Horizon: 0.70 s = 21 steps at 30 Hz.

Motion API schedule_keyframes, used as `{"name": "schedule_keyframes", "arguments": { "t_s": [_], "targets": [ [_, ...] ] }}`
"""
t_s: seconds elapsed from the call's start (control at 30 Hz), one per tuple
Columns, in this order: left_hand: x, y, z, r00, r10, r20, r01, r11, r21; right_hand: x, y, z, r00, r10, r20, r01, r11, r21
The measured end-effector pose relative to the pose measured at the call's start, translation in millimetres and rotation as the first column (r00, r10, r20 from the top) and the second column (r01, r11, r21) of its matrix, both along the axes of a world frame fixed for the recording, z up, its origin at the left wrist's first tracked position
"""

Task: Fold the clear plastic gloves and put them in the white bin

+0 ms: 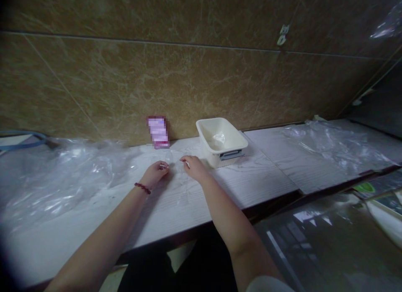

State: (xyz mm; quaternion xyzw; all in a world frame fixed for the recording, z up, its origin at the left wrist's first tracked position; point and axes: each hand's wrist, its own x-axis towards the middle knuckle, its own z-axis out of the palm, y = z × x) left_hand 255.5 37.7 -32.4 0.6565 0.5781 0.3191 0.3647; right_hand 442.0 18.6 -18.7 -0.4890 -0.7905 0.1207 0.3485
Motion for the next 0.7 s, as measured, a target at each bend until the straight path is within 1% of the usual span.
{"name": "schedule_keyframes", "arguments": {
  "t_s": [0.07,0.17,0.23,0.3,0.43,0.6,0.63,0.7],
  "targets": [
    [-1.9,4.0,-2.1,0.997,0.007,-0.078,-0.005,1.0,0.027,4.1,1.3,-1.0,0.998,-0.001,0.063,0.003,0.999,-0.037],
    [-3.9,8.3,-2.7,0.973,0.014,-0.231,0.014,0.993,0.118,5.6,1.1,-3.0,0.989,0.057,0.138,-0.048,0.996,-0.071],
    [-4.4,9.5,-1.5,0.959,0.01,-0.284,0.036,0.987,0.157,5.1,-0.1,-4.1,0.982,0.098,0.163,-0.086,0.993,-0.079],
    [-4.0,9.4,0.4,0.954,0.004,-0.298,0.048,0.985,0.168,4.0,-2.0,-4.4,0.981,0.104,0.165,-0.091,0.992,-0.083],
    [-2.0,5.9,3.9,0.957,-0.012,-0.29,0.061,0.985,0.16,-2.3,-8.3,-3.4,0.985,0.006,0.171,0.019,0.989,-0.145],
    [0.7,1.8,4.8,0.991,-0.04,-0.127,0.051,0.995,0.087,-17.0,-14.7,-3.4,0.955,-0.112,0.274,0.175,0.961,-0.214],
    [1.1,1.7,4.5,0.992,-0.039,-0.122,0.05,0.995,0.088,-18.8,-15.2,-3.6,0.949,-0.134,0.285,0.202,0.954,-0.223],
    [1.8,2.1,3.8,0.985,-0.045,-0.168,0.063,0.992,0.108,-19.8,-15.5,-4.3,0.942,-0.152,0.3,0.227,0.946,-0.233]
  ]
}}
